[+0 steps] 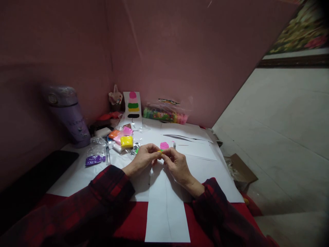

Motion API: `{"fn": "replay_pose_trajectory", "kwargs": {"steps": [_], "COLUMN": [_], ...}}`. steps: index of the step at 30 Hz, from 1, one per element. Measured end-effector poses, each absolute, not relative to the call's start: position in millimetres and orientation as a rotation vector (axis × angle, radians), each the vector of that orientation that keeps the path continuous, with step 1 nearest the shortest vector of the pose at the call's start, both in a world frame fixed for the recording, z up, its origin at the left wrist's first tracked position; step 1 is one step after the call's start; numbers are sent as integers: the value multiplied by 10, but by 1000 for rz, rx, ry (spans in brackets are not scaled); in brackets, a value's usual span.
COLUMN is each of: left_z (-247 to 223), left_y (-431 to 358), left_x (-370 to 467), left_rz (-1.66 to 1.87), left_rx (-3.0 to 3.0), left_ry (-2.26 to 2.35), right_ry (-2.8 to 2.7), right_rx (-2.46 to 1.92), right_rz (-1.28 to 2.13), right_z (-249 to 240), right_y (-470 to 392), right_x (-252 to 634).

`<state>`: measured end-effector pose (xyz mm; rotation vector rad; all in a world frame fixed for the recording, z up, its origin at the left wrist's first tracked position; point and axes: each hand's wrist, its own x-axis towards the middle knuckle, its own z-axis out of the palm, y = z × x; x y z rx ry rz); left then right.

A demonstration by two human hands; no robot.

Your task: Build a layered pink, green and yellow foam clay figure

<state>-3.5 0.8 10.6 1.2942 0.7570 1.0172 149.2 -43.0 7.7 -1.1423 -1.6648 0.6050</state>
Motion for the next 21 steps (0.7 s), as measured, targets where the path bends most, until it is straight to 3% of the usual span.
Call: {"fn": "replay_pose_trajectory", "kwargs": {"steps": [21], "left_z": [28], "left_y": [28], "left_x": [-30], "left_rz": [959], "left_rx": [1335], "left_ry": [798], "right_ry": [-1790], "right_rx": [-1168], "right_rz": [505], "right_z": [57], "right_y": [-457], "right_x": [1489]}}
